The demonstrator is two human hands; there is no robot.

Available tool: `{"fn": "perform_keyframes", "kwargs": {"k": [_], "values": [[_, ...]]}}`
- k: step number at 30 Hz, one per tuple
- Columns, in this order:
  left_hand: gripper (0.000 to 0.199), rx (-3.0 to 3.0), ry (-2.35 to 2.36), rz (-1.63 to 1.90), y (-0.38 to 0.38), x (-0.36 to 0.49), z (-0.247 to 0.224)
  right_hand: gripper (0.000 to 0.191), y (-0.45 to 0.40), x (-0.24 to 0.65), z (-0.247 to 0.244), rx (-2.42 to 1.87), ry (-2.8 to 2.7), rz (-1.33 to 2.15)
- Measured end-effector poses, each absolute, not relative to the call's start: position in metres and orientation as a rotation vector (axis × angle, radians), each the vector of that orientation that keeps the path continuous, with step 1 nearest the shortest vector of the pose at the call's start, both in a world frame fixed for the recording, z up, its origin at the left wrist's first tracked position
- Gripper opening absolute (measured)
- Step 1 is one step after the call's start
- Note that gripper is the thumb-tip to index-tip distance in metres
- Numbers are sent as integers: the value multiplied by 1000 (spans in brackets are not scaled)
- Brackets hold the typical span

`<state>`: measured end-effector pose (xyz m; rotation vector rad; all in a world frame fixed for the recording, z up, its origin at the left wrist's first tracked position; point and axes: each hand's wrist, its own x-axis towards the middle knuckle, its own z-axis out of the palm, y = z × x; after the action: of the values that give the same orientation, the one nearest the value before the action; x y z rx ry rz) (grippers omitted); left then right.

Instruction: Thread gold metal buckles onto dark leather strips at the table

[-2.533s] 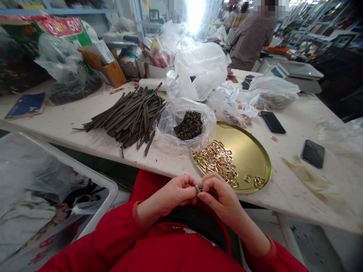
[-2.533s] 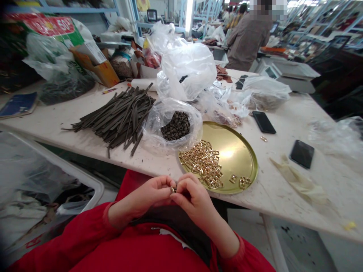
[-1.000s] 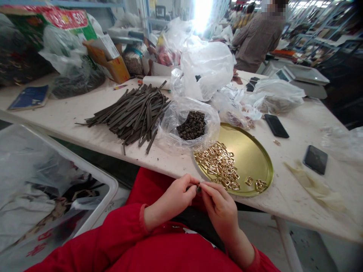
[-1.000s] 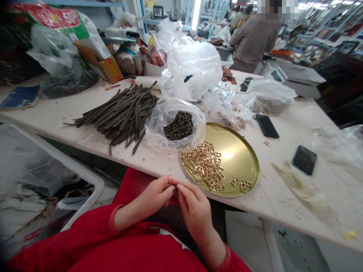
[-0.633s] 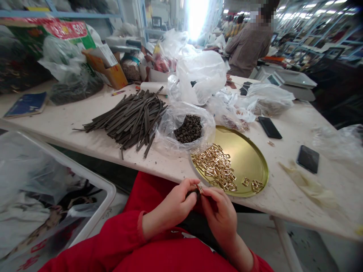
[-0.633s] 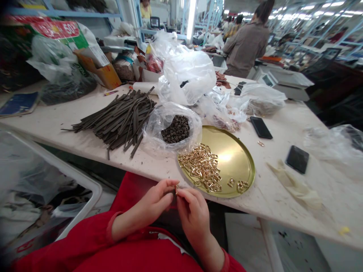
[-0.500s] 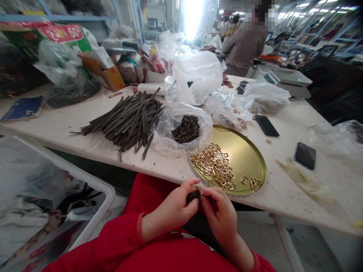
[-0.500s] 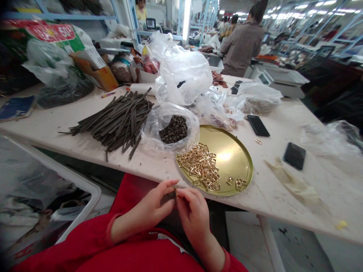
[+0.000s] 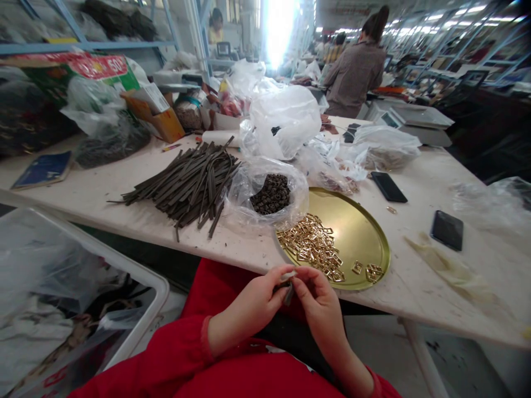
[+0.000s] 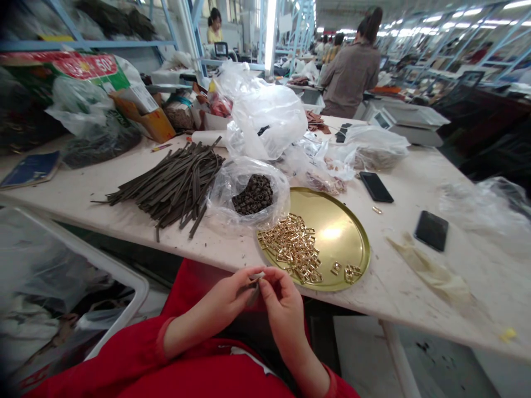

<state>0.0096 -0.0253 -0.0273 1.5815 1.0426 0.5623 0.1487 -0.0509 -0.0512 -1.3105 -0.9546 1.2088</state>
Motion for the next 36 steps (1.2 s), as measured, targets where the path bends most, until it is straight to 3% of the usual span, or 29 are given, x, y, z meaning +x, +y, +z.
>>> {"fn": "perform_keyframes", "kwargs": {"k": [7,13,16,22,24,30,36], "values": [[33,1609,866,533,-23,7,-17,38,-38,148,-51,-1078,-506,1737],[17,1419,882,602,-5,-2,-19,34,-19,142,-49,-1125,-621,1774],[17,1393,943,593,10,-11,-21,29,15,148,-49,-1262,-1032,1565],[21,1285,1064,699,37,-20,-42,19,133,155,-48,-1521,-1796,529],[23,1246,1074,725,43,-22,-50,16,164,150,-51,-1592,-1953,345],[24,1245,1103,729,51,-29,-59,13,198,142,-63,-1647,-2036,271],[25,1321,1126,783,52,-29,-45,8,167,144,-43,-1584,-1962,307]]}}
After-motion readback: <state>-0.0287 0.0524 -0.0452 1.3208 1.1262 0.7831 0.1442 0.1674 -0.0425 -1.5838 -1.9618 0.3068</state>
